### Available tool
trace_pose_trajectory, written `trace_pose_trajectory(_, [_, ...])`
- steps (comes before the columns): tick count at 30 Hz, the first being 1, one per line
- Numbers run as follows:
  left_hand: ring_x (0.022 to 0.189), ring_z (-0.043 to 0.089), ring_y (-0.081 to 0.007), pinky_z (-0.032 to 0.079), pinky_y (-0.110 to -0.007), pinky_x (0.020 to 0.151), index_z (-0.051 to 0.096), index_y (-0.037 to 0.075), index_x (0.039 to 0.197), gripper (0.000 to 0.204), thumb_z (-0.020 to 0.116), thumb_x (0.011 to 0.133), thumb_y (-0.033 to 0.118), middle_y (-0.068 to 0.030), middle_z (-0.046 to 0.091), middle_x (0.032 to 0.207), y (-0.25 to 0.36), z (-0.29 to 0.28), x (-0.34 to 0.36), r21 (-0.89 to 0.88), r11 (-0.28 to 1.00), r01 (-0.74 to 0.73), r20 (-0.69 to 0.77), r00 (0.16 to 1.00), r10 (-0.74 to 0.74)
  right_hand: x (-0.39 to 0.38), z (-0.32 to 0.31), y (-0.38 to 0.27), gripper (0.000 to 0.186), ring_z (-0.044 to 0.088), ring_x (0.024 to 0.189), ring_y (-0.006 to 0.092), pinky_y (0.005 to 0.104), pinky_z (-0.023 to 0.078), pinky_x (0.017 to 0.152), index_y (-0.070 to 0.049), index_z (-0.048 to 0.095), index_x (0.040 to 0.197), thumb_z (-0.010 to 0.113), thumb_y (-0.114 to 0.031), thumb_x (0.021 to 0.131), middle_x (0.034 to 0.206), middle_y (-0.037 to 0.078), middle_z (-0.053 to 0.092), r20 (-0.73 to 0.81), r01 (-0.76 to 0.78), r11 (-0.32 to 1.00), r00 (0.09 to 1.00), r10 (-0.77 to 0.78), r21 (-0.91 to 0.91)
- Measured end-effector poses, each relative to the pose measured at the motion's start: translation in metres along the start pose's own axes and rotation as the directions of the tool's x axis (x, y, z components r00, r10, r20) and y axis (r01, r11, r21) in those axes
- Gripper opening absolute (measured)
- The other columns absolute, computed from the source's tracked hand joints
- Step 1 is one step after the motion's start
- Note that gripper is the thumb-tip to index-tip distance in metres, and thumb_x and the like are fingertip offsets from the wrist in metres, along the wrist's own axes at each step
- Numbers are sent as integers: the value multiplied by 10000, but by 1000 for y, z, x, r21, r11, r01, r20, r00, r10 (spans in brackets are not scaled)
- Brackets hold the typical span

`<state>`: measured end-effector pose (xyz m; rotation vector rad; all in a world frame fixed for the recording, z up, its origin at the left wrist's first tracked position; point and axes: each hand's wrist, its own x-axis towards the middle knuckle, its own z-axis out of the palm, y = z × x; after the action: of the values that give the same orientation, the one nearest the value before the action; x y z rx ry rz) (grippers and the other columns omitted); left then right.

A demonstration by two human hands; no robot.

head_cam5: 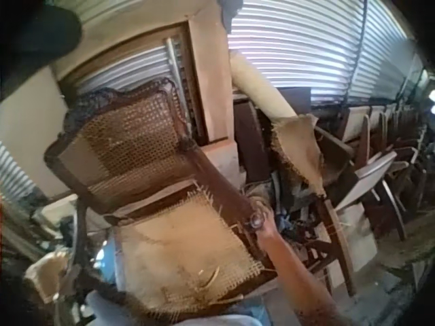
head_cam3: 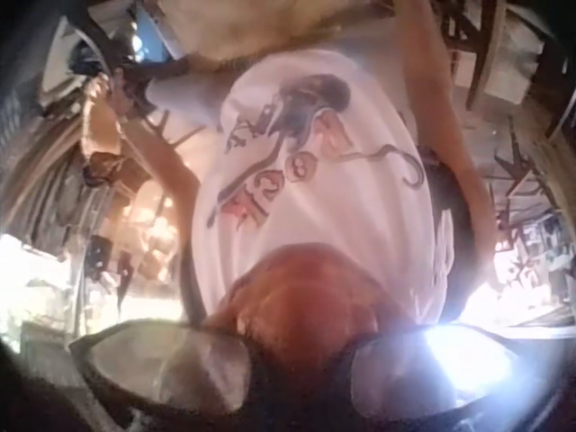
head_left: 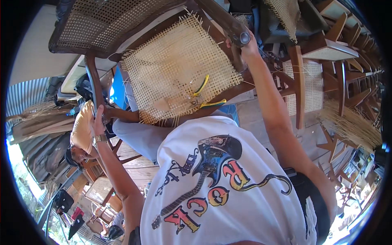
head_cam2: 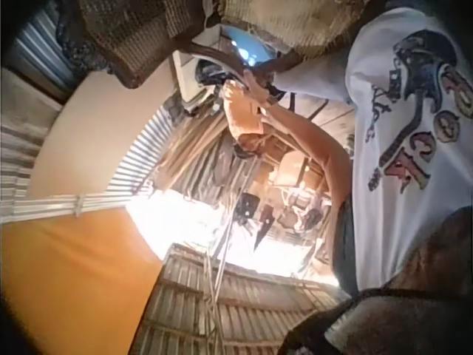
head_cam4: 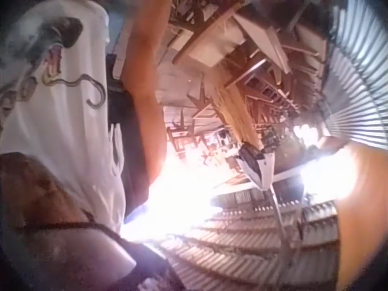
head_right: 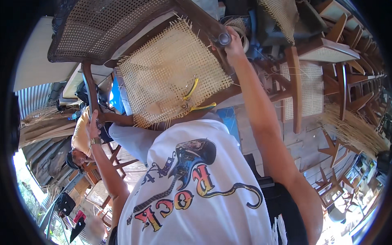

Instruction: Weaving cane webbing into a chair seat frame using tools.

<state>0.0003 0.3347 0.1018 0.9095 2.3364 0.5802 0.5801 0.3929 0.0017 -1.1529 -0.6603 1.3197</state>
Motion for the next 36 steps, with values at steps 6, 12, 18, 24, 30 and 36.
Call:
trace_pose_trajectory(6, [433, 433, -61, 226, -213, 360, 615, 101, 856, 597, 769, 619, 627, 41, 513, 614, -3, 9, 1, -239, 959, -152, 44, 985, 167, 12, -5, 1, 274, 604, 616, 235, 334, 496, 545, 16, 568, 1108, 455, -175, 948, 791, 143, 629, 54, 49, 999, 997, -48, -2])
trace_pose_trajectory(12, [652, 590, -105, 433, -229, 512, 650, -7, 1032, 644, 805, 657, 494, -48, 648, 874, 2, -4, -2, -76, 997, 22, 116, 993, -13, 5, 5, -5, 295, 601, 585, 237, 340, 490, 533, 19, 571, 1110, 437, -189, 950, 782, 149, 633, 29, 72, 997, 997, -72, -6])
trace_pose_trajectory(18, [504, 481, -76, 327, -215, 414, 642, 44, 939, 632, 782, 630, 579, 0, 564, 708, 8, 0, 2, -69, 997, -32, 123, 992, 40, -8, -1, 7, 240, 609, 589, 192, 282, 491, 530, 12, 556, 1060, 447, -160, 934, 766, 121, 641, -47, 100, 995, 994, -100, -1])
trace_pose_trajectory(24, [711, 564, -132, 433, -248, 631, 620, -46, 1026, 684, 804, 659, 501, -77, 611, 865, -1, -1, 6, -196, 974, -114, 82, 988, 132, -11, 11, -2, 452, 572, 621, 203, 303, 453, 565, -7, 539, 1173, 465, -388, 942, 787, 128, 628, -53, 89, 980, 994, -100, -180])
trace_pose_trajectory(30, [863, 630, -184, 491, -280, 769, 600, -118, 1056, 774, 800, 667, 521, -148, 665, 937, 5, 4, -6, -140, 974, -178, -70, 983, 170, -11, 7, 0, 358, 559, 636, 160, 279, 451, 599, -28, 558, 1156, 517, -314, 945, 797, 84, 622, -255, 52, 986, 963, -91, -156])
trace_pose_trajectory(36, [789, 597, -175, 488, -300, 730, 605, -48, 1017, 580, 797, 739, 423, -100, 650, 850, 32, 11, -49, 478, 788, -387, -393, 709, 586, -76, -105, -29, 177, 564, 687, 104, 278, 461, 620, -23, 642, 1022, 597, -146, 904, 825, 56, 640, -326, -231, 612, 944, -46, -756])
